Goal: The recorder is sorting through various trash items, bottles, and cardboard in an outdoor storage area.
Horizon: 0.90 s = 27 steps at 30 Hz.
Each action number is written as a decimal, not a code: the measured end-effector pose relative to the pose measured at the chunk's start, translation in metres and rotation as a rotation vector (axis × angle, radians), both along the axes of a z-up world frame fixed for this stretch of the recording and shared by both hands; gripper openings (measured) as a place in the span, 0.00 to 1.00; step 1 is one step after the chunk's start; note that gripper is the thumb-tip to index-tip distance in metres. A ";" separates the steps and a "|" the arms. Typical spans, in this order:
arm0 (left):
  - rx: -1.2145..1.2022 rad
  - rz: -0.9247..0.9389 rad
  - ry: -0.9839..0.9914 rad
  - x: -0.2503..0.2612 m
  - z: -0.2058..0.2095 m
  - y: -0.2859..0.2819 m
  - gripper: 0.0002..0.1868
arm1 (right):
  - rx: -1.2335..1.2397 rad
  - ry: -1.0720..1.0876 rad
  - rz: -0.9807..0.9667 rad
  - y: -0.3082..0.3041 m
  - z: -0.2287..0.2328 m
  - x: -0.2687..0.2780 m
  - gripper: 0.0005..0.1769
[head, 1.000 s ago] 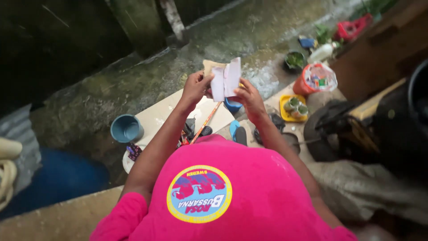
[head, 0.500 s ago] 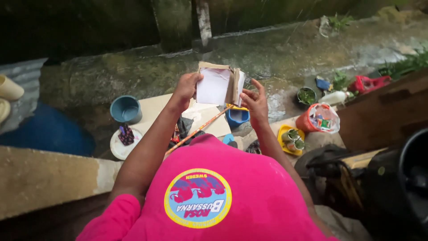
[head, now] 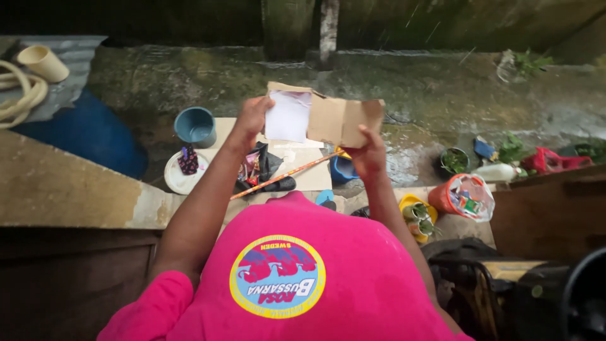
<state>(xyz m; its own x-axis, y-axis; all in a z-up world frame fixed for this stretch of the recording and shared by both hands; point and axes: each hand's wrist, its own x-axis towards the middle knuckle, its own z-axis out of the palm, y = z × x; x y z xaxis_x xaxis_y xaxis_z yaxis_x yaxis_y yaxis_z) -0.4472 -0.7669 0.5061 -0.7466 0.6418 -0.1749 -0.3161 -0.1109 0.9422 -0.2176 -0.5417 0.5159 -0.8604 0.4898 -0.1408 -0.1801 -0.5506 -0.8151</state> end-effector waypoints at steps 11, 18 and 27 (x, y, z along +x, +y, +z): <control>-0.153 0.192 0.141 -0.009 -0.019 -0.051 0.14 | -0.258 0.101 0.194 -0.007 0.028 -0.031 0.32; -0.599 0.404 0.735 -0.005 -0.012 -0.052 0.14 | -0.062 0.068 0.279 -0.051 0.044 -0.062 0.30; -0.479 0.251 0.645 0.004 0.030 -0.051 0.18 | 0.314 -0.001 0.269 -0.093 -0.002 -0.134 0.16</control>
